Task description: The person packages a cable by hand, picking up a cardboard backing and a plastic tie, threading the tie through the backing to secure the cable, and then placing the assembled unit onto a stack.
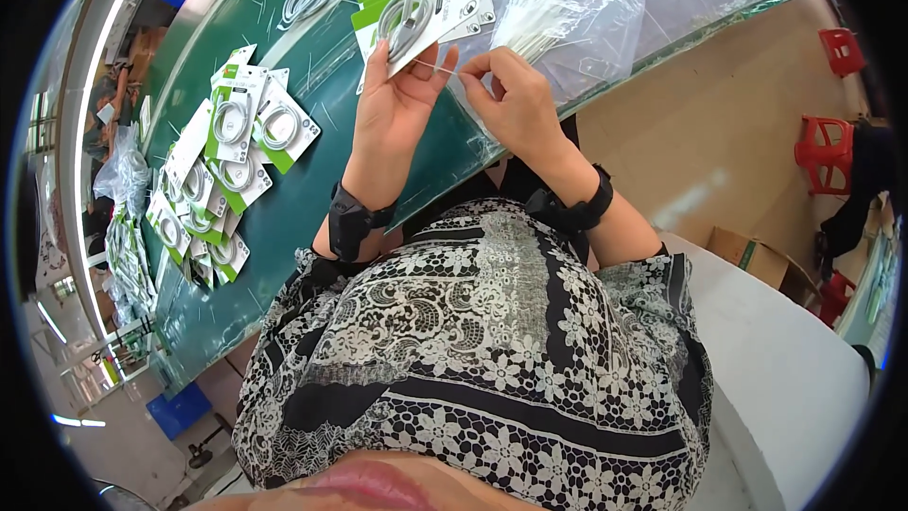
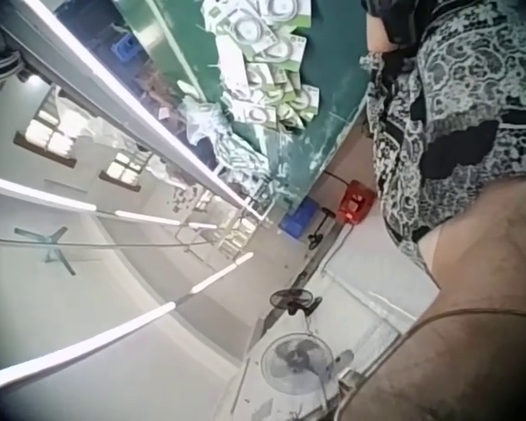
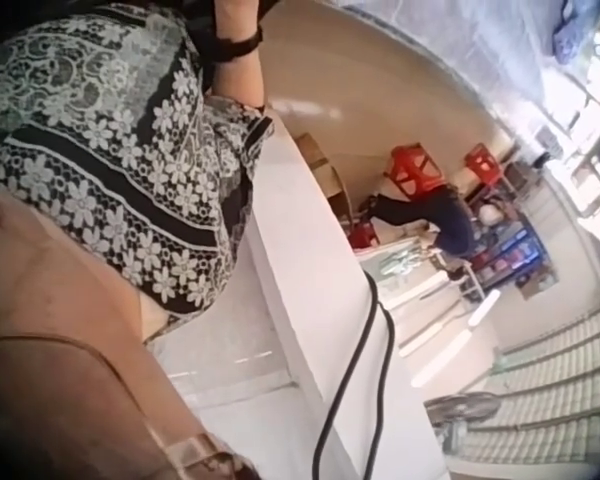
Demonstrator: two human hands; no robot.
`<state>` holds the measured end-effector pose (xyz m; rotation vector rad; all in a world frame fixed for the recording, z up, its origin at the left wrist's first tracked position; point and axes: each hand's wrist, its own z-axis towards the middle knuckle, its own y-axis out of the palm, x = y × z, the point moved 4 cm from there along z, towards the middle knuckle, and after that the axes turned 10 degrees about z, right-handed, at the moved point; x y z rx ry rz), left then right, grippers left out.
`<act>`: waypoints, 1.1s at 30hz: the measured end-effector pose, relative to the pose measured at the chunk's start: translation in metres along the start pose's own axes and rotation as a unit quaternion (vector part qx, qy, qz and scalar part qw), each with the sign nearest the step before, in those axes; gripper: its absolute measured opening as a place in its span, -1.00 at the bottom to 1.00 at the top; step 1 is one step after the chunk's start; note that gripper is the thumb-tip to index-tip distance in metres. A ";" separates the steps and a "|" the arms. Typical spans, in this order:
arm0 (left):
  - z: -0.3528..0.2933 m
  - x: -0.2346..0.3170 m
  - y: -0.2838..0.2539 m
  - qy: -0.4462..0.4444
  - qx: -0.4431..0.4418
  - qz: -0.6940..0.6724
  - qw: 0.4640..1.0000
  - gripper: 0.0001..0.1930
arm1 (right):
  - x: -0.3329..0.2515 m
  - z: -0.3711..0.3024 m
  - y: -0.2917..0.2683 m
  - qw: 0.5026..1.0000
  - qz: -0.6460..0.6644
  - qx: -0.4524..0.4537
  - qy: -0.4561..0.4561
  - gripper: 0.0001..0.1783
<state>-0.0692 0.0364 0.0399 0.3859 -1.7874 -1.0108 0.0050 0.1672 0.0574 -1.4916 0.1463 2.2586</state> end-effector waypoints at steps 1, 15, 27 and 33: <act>0.000 0.000 -0.001 0.000 -0.003 0.001 1.000 -0.66 | 0.000 0.001 0.000 1.000 -0.002 0.001 -0.001 -0.92; -0.005 -0.003 0.003 -0.036 0.004 0.004 0.999 -0.64 | 0.011 0.005 0.004 1.000 0.017 0.005 0.008 -0.91; -0.009 -0.014 -0.004 -0.043 0.039 0.050 0.997 -0.64 | 0.009 0.003 0.019 0.994 0.094 0.045 0.023 -0.92; -0.004 -0.008 -0.002 -0.064 0.011 -0.058 0.996 -0.69 | 0.013 -0.002 0.008 0.999 0.033 0.017 0.020 -0.91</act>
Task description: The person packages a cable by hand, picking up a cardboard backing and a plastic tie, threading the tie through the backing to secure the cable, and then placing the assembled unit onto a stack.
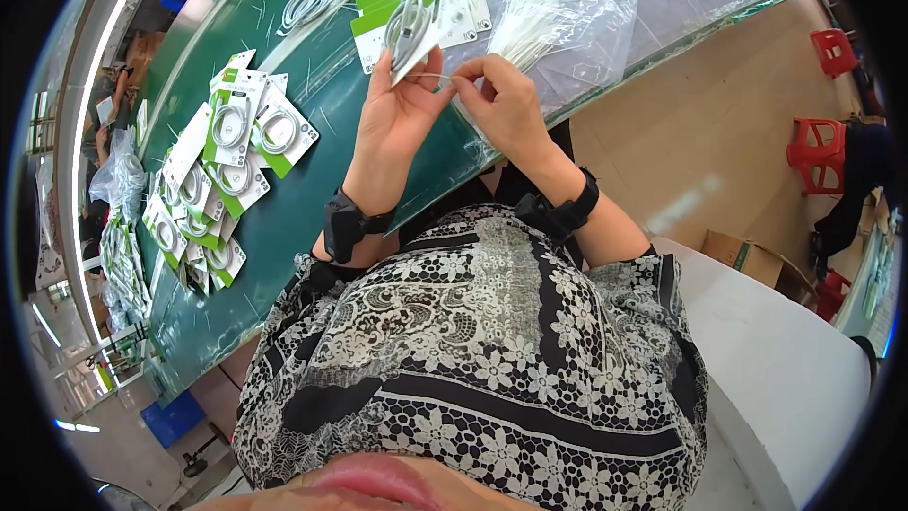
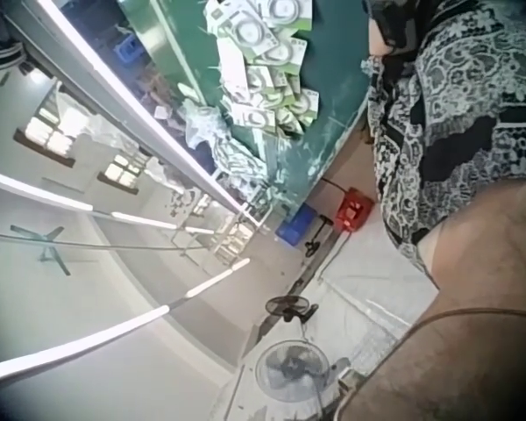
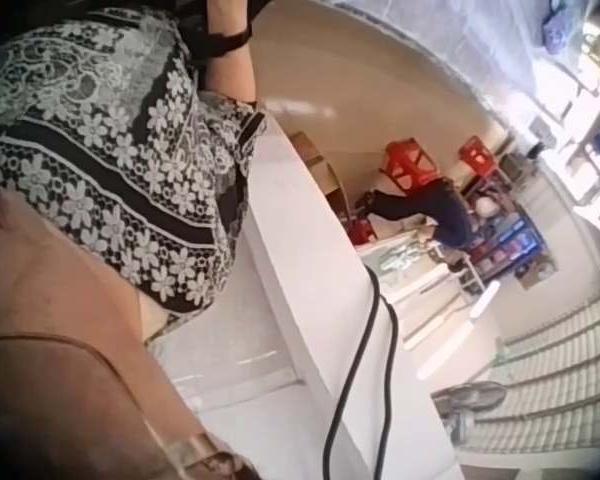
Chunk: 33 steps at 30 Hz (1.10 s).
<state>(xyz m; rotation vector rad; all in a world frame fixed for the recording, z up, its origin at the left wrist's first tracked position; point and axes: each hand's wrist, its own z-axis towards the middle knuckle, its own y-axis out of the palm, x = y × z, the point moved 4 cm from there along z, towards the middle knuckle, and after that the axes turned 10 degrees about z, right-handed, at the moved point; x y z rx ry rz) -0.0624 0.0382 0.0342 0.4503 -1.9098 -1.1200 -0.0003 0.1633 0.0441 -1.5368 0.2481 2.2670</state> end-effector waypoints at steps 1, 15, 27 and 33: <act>-0.001 0.001 0.001 -0.016 0.005 -0.026 1.000 -0.71 | -0.002 -0.001 -0.001 1.000 -0.014 0.001 -0.009 -0.91; 0.000 0.011 0.003 -0.067 -0.020 -0.190 0.979 -0.84 | -0.048 0.009 -0.001 0.961 -0.196 -0.010 -0.196 -0.89; -0.004 0.006 0.000 -0.045 -0.053 -0.124 0.990 -0.73 | -0.042 0.010 0.005 0.977 -0.153 -0.010 -0.151 -0.89; -0.004 0.004 -0.004 -0.047 -0.025 -0.124 0.991 -0.72 | -0.037 0.010 0.003 0.981 -0.134 0.001 -0.138 -0.90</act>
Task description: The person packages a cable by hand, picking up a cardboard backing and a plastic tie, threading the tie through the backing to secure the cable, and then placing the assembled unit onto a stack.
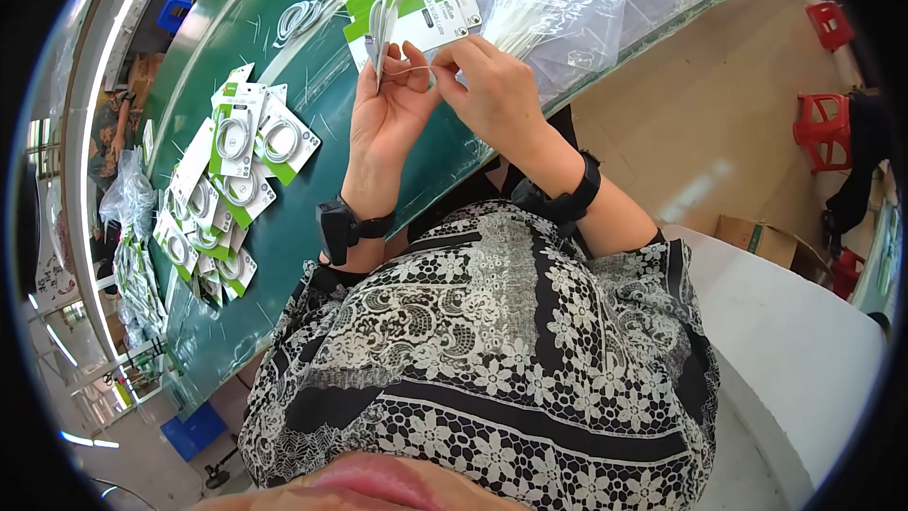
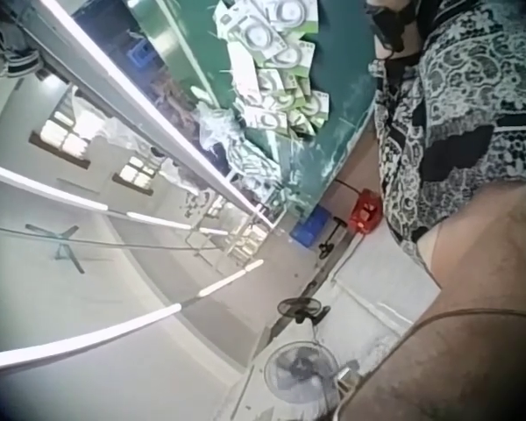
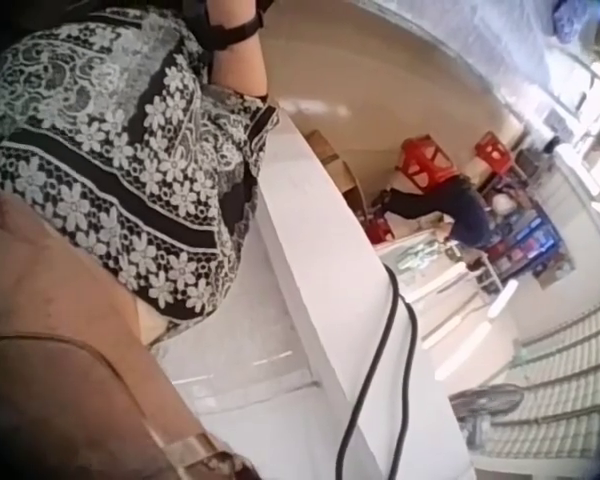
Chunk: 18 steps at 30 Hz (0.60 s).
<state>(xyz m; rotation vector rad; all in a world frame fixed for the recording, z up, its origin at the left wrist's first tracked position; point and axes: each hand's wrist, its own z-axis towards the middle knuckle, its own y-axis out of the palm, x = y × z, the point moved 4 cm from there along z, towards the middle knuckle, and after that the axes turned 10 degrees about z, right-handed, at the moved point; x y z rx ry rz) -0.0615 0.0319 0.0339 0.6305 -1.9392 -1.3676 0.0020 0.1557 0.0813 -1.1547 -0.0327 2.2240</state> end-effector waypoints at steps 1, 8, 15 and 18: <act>0.000 0.000 0.000 0.002 -0.001 0.000 1.000 -0.72 | -0.001 0.000 0.000 1.000 0.000 -0.001 -0.002 -0.90; -0.002 -0.001 0.000 0.022 -0.001 0.044 0.999 -0.73 | 0.004 -0.003 0.001 0.998 0.033 -0.001 0.044 -0.89; -0.003 -0.002 0.002 -0.009 -0.061 -0.046 0.997 -0.75 | -0.003 -0.002 0.001 0.998 0.046 0.004 0.041 -0.89; 0.000 0.002 0.006 -0.032 -0.085 -0.128 0.988 -0.78 | -0.018 0.007 -0.001 1.000 -0.010 0.001 -0.017 -0.88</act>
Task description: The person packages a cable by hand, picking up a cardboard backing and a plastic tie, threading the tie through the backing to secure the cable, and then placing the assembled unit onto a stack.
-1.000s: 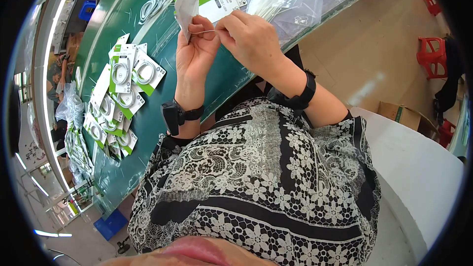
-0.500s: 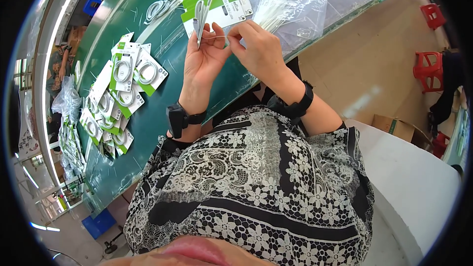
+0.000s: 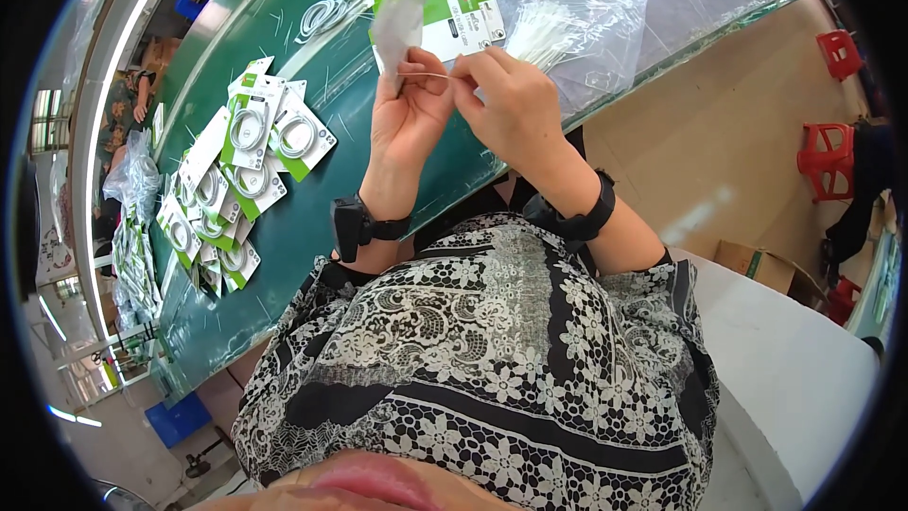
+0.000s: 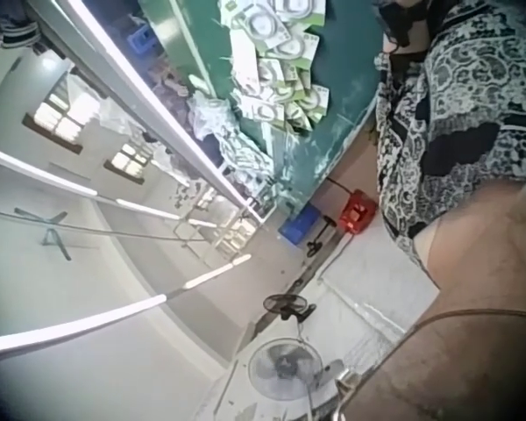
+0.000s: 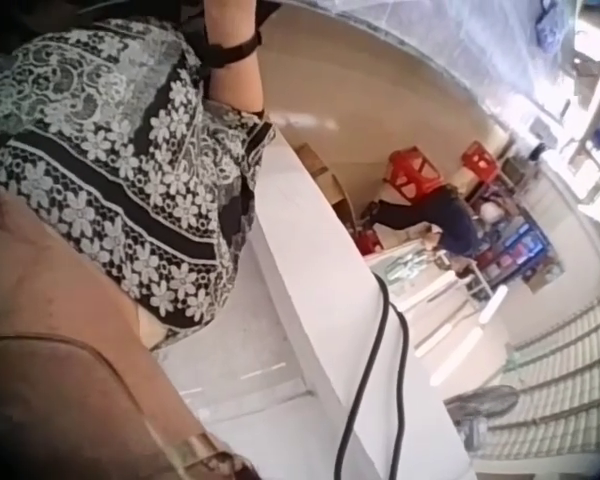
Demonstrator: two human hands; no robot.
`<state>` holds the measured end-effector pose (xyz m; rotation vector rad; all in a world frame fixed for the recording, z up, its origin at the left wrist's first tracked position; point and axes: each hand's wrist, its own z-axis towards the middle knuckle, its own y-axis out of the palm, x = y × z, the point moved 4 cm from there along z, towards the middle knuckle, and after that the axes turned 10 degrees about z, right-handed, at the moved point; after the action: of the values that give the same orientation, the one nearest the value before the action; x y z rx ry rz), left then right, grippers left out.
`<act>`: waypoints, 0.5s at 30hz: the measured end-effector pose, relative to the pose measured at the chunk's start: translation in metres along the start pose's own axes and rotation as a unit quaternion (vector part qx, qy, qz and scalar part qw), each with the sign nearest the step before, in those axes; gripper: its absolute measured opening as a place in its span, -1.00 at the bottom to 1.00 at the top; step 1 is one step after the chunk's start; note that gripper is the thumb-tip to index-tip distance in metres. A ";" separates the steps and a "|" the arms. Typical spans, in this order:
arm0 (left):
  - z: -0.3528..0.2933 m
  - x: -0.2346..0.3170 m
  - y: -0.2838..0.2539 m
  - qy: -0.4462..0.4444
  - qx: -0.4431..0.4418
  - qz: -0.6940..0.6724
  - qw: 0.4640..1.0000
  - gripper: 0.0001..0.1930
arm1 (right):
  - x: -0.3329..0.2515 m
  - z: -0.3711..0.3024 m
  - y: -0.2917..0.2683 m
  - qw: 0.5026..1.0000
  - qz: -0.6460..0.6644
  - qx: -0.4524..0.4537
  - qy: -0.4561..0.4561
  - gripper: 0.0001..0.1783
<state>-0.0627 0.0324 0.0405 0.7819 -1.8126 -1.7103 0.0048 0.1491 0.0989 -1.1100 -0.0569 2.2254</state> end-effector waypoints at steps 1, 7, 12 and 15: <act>0.001 0.001 0.005 0.004 0.007 -0.038 0.999 -0.79 | -0.007 0.004 0.000 0.998 -0.046 -0.010 -0.043 -0.88; 0.001 0.008 0.018 0.000 -0.005 -0.086 0.996 -0.85 | -0.022 0.015 -0.003 0.987 -0.109 -0.011 -0.114 -0.85; 0.000 0.010 0.020 0.002 -0.023 -0.071 0.997 -0.86 | -0.025 0.016 -0.003 0.988 -0.092 -0.007 -0.125 -0.85; 0.000 0.010 0.018 0.004 -0.020 -0.070 0.997 -0.86 | -0.025 0.016 -0.002 0.987 -0.094 -0.011 -0.127 -0.86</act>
<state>-0.0711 0.0259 0.0587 0.9163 -1.7498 -1.8217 0.0053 0.1404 0.1270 -0.7916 -0.2821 2.1845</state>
